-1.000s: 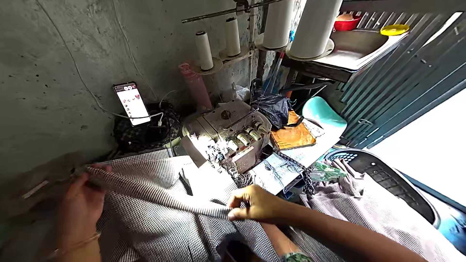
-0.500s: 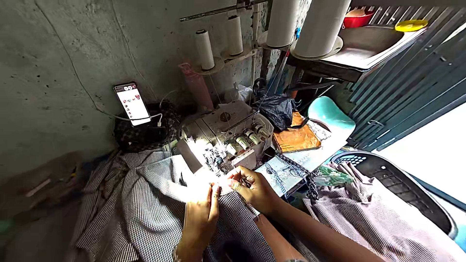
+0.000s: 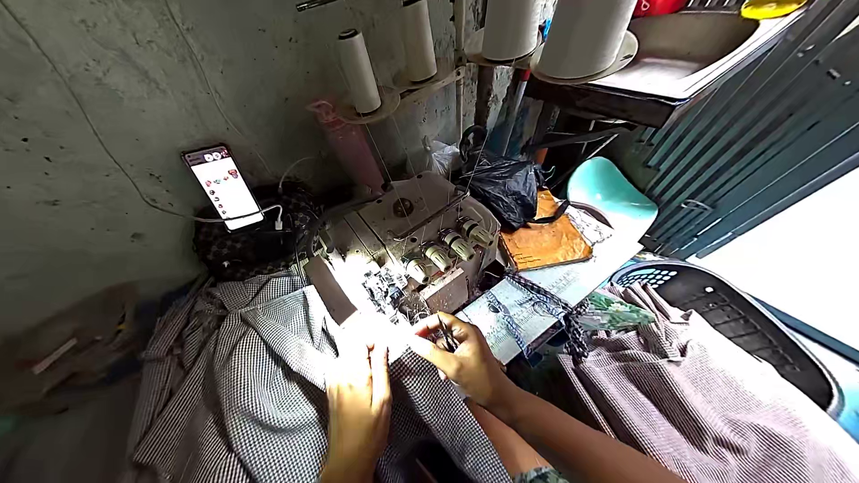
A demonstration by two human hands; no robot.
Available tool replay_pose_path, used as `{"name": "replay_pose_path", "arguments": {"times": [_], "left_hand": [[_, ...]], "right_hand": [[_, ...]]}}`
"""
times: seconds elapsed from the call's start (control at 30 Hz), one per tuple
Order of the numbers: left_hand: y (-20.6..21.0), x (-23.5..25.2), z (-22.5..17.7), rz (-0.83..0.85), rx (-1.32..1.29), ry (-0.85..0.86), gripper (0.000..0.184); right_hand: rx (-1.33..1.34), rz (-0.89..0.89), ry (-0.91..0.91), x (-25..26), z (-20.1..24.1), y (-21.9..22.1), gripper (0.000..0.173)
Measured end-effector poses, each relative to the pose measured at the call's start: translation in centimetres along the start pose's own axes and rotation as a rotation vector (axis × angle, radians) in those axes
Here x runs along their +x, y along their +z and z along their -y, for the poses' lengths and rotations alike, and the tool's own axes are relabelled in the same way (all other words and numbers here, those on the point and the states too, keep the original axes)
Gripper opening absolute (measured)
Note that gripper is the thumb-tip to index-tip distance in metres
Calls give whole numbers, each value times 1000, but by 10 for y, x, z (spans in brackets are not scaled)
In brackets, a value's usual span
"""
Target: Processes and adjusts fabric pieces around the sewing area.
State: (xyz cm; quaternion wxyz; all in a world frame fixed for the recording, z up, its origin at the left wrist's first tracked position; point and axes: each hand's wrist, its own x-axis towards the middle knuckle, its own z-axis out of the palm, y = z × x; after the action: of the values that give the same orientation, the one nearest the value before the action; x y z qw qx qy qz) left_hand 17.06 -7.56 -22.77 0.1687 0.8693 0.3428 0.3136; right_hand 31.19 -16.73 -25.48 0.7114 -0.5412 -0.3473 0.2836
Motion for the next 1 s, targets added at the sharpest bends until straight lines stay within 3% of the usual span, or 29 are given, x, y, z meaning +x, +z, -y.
{"name": "replay_pose_path", "arguments": {"times": [0.07,0.13,0.23,0.33,0.43,0.83,1.0], "left_hand": [[-13,-5,2,-27,-4,-109,30],[-25,-10,6,-26,-74,-224,27],[-23,-17,22,-21,-182,-230,23],[-13,-17,38,-11,-185,-175,27],[-8,-10,44,-34,-195,-127,28],[-2,17,61,-45,-90,-30,29],[1,28,68,-44,-112,-63,31]], "right_hand": [[-5,-28,56,-17,-16,-6,29],[36,23,294,-43,-26,-14,41],[73,84,573,-87,-21,-15,11],[121,58,465,-123,-16,-13,8],[125,47,420,-127,-15,-17,8],[163,93,380,-92,-29,-9,12],[162,89,347,-77,-28,-8,13]]}}
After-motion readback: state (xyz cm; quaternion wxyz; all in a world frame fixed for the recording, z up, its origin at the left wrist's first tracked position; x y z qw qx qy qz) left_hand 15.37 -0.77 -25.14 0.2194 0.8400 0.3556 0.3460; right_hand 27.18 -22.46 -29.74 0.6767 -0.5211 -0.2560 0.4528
